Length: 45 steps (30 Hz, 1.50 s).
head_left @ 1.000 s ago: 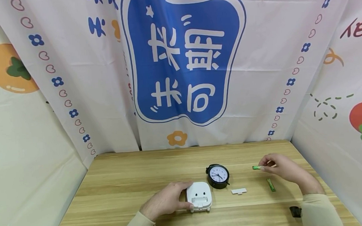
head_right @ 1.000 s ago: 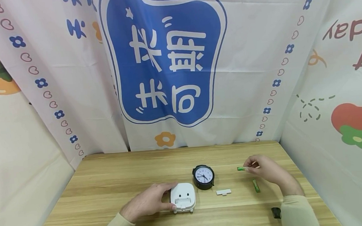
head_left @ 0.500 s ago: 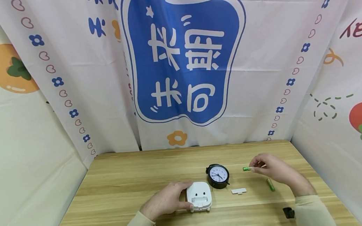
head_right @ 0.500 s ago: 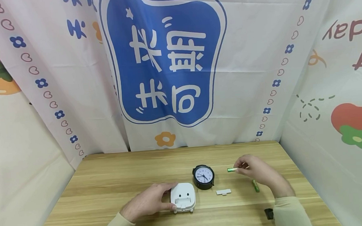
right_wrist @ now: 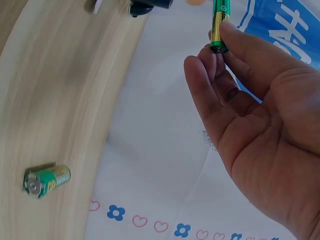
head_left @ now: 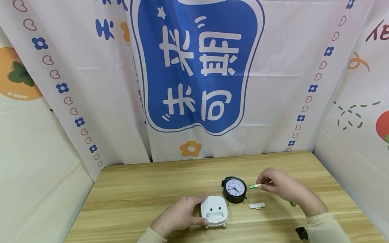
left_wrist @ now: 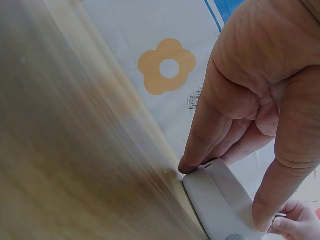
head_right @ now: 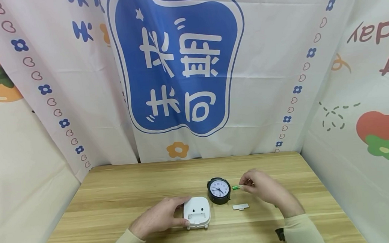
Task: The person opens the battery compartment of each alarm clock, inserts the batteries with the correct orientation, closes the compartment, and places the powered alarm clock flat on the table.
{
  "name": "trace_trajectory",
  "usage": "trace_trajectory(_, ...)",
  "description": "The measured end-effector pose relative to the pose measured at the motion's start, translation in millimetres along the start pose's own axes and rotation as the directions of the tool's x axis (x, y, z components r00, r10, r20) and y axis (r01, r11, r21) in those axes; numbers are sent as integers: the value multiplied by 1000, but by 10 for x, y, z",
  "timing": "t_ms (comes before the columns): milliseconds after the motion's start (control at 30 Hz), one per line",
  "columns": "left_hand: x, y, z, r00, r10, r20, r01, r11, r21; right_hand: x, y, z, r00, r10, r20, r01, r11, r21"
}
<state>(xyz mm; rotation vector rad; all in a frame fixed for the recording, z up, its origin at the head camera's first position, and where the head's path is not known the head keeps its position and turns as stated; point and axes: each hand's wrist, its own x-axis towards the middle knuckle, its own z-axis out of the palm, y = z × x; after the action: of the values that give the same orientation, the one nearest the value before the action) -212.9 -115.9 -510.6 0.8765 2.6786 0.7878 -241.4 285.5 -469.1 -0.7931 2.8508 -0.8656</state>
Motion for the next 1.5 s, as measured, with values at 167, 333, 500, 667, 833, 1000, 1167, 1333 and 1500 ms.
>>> trace_trajectory(167, -2, -1, -4, 1000, -1, 0, 1, 1000, 1, 55, -105, 117, 1000, -23, -1, 23, 1000, 10)
trace_trajectory(333, -6, -3, -2, 1000, -3, 0, 3, 1000, 5, 85, -243, 226, 999, -45, 0, 45, 999, 23)
trace_trajectory(500, -8, 0, 2, 1000, 6, -4, -6, 1000, 8, 93, -381, 295, 998, -65, -5, 65, 998, 18)
trace_trajectory(667, -8, 6, 2, 1000, 11, -7, -11, 1000, 3, 102, -487, 337, 997, -80, -2, 80, 997, -10)
trace_trajectory(833, -5, 2, 1, 1000, 11, -6, -11, 1000, 7, 113, -573, 378, 997, -71, 10, 71, 997, -9)
trace_trajectory(1000, -4, 0, -1, 1000, 6, -4, -6, 1000, 5, 128, -644, 442, 997, -83, 4, 83, 996, -14)
trace_trajectory(1167, -5, 4, -4, 1000, 4, -1, -4, 1000, -2, 147, -696, 512, 994, -113, 0, 112, 993, -38)
trace_trajectory(1333, -4, 1, -5, 1000, -3, 6, 4, 1000, -17, 158, -772, 560, 992, -124, 7, 124, 991, -48)
trace_trajectory(1500, 0, -12, -6, 1000, -8, 14, 9, 1000, -20, 174, -826, 616, 990, -141, 15, 142, 987, -76)
